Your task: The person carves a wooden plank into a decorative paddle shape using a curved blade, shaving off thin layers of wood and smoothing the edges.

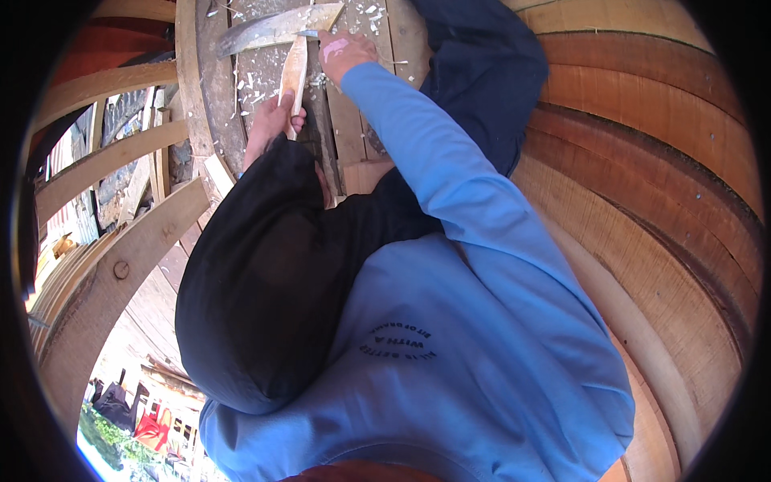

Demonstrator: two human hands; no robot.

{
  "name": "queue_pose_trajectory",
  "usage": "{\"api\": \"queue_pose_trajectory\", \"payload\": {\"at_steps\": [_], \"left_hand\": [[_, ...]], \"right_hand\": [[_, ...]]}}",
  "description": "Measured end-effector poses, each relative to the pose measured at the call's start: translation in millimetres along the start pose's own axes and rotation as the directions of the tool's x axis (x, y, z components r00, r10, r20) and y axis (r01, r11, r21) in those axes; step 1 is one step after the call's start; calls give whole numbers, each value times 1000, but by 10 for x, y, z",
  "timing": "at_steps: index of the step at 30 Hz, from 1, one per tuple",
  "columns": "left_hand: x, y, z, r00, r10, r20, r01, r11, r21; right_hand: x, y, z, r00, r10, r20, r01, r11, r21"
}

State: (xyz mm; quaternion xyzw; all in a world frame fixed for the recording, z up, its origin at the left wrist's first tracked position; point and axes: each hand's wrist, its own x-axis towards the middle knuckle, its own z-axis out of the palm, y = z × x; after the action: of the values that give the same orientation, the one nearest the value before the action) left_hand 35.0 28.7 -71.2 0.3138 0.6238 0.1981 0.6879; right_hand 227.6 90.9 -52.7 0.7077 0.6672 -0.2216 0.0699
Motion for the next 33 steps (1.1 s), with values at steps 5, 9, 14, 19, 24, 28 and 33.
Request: {"api": "queue_pose_trajectory", "payload": {"at_steps": [5, 9, 14, 19, 24, 28, 33], "left_hand": [[61, 3, -7, 1000, 22, -4, -22, 1000, 20], [112, -29, -27, 1000, 29, 2, -29, 999, 33], [55, 17, -29, 1000, 7, 8, -7, 998, 57], [-54, 8, 39, 998, -55, 40, 53, 997, 51], [-62, 5, 38, 999, -47, 6, 46, 997, 58], [-34, -16, 43, 1000, -24, 14, 23, 998, 59], [-4, -22, 50, 1000, -5, 17, 5, 999, 43]], "right_hand": [[-11, -55, 14, 998, 8, -66, 1, 990, 139], [85, -48, 45, 1000, -1, -14, 2, 998, 57], [111, -203, 60, 997, 74, -20, -71, 991, 110], [653, 343, 716, 993, -89, -77, 94, 994, 51], [323, 182, 147, 996, -15, 85, 2, 989, 147], [138, 223, 37, 989, -59, 135, 42, 991, 127], [88, 243, 75, 998, -15, 65, 8, 993, 117]]}}
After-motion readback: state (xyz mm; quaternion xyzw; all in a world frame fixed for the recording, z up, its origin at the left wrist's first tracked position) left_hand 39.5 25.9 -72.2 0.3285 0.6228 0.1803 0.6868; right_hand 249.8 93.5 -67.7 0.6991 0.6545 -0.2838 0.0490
